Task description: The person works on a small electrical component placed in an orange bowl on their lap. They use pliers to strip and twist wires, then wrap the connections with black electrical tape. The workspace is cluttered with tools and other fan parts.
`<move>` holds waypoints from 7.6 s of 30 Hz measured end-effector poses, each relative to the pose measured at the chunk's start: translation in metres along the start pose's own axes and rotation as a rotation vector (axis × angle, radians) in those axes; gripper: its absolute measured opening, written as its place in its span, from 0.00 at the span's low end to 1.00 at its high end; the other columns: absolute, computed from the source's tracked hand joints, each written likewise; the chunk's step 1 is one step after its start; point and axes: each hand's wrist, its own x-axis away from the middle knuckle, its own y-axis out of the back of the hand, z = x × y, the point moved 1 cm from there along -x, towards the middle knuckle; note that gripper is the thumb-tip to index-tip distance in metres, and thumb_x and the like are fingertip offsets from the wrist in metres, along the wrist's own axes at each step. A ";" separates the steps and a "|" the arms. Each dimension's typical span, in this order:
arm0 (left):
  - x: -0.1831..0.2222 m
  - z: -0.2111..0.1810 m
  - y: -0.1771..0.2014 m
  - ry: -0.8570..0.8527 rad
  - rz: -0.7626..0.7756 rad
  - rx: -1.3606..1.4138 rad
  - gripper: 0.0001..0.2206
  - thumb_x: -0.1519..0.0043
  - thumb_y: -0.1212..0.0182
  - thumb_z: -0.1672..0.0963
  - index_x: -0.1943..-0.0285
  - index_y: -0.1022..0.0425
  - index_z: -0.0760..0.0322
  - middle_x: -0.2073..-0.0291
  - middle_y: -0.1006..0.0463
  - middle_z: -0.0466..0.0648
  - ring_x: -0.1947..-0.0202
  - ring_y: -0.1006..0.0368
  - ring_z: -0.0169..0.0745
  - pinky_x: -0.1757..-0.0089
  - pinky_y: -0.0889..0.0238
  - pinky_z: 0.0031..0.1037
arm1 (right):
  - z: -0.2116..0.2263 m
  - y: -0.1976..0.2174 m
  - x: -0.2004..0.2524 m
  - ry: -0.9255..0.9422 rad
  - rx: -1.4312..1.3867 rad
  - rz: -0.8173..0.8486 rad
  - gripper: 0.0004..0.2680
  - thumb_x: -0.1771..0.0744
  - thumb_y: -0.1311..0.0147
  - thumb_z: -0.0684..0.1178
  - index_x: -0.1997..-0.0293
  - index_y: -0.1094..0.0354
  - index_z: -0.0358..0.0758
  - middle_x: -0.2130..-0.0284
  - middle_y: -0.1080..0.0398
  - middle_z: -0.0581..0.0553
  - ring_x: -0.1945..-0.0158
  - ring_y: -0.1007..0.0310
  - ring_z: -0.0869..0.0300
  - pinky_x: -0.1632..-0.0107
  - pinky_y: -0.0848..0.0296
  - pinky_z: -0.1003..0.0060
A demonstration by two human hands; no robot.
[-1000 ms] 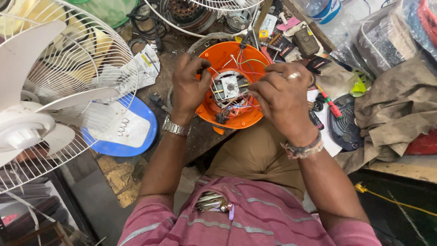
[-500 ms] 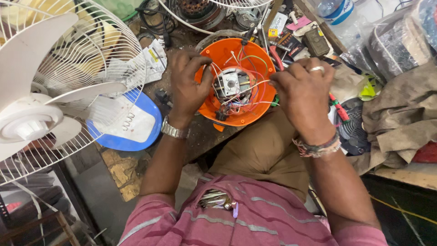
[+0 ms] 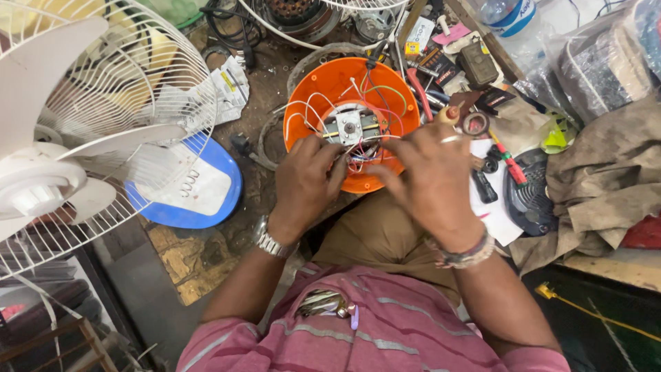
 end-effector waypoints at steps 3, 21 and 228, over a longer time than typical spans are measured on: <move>-0.003 0.000 -0.012 -0.022 -0.010 -0.034 0.07 0.42 0.31 0.57 0.58 0.20 0.62 0.66 0.26 0.52 0.64 0.27 0.54 0.64 0.34 0.40 | 0.008 -0.013 0.001 0.037 -0.038 0.033 0.12 0.38 0.34 0.48 0.51 0.23 0.43 0.65 0.31 0.44 0.54 0.33 0.47 0.52 0.39 0.48; 0.001 0.040 0.029 0.345 -0.036 1.067 0.05 0.29 0.43 0.62 0.48 0.27 0.74 0.55 0.18 0.55 0.59 0.19 0.38 0.56 0.24 0.28 | -0.049 -0.008 0.003 -0.131 -0.045 -0.074 0.05 0.35 0.34 0.42 0.58 0.23 0.41 0.63 0.27 0.44 0.57 0.30 0.46 0.55 0.32 0.51; -0.041 -0.001 0.023 0.075 0.045 0.285 0.05 0.43 0.33 0.60 0.62 0.22 0.70 0.70 0.18 0.52 0.68 0.18 0.45 0.64 0.28 0.30 | 0.039 -0.082 0.071 -0.737 -2.313 0.534 0.24 0.33 0.44 0.61 0.35 0.43 0.36 0.44 0.32 0.33 0.39 0.29 0.42 0.45 0.24 0.34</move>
